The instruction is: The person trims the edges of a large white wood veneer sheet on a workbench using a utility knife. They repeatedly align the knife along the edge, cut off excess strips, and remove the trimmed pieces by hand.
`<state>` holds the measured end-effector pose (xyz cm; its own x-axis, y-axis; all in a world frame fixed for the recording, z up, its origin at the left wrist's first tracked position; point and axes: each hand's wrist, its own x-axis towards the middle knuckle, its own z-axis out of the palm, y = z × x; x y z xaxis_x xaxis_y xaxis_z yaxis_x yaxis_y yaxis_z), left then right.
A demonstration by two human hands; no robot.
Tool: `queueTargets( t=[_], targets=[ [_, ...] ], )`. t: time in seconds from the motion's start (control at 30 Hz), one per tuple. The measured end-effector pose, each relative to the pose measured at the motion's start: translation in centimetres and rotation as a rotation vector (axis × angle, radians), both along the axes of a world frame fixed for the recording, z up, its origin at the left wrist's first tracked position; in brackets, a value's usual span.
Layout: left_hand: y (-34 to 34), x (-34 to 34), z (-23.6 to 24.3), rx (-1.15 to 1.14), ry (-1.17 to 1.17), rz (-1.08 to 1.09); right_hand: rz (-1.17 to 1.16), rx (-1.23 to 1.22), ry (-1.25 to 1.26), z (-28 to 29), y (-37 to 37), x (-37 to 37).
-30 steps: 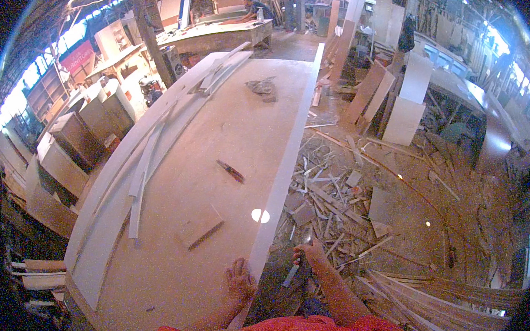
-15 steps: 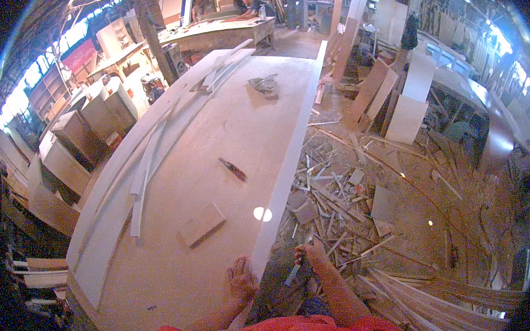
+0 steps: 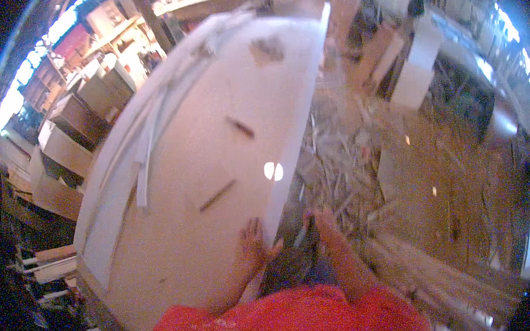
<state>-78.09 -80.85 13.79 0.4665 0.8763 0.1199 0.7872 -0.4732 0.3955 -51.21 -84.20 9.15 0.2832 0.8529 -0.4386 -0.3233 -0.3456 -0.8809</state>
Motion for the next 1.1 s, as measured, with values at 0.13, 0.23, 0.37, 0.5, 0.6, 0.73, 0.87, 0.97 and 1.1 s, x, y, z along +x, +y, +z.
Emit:
queueTargets(
  t=[0.13, 0.23, 0.37, 0.5, 0.6, 0.73, 0.87, 0.97, 1.1],
  targets=[
    [0.0, 0.2, -2.3, -0.034, 0.035, 0.011, -0.356, -0.206, 0.321, 2.1, -1.4, -4.2],
    [-0.2, -1.1, -3.1, 0.0, 0.011, 0.048, -0.36, -0.154, 0.423, 2.2, -3.2, -8.1],
    [-0.2, -0.1, -3.2, -0.049, -0.085, 0.03, -0.402, -0.172, 0.319, 0.6, -5.6, -11.3],
    [0.3, -0.4, -4.1, -0.066, -0.089, 0.022, -0.325, -0.142, 0.023, -0.5, -5.0, -15.0],
    [0.6, -0.7, -4.6, -0.147, -0.082, 0.042, -0.309, -0.13, -0.124, -0.6, -4.1, -17.0],
    [0.7, -0.9, -4.6, -0.16, -0.095, 0.022, -0.315, -0.082, -0.397, -0.4, -2.4, -17.8],
    [1.2, -1.5, -5.3, -0.191, -0.111, 0.037, -0.303, 0.027, -0.694, -1.0, -1.5, -19.4],
    [1.1, -1.3, -5.2, -0.157, -0.134, 0.03, -0.269, -0.058, -0.647, 0.0, -1.4, -19.5],
    [1.3, -1.5, -5.6, -0.114, -0.117, 0.005, -0.324, 0.014, -0.656, -0.4, -0.3, -19.8]
  ],
)
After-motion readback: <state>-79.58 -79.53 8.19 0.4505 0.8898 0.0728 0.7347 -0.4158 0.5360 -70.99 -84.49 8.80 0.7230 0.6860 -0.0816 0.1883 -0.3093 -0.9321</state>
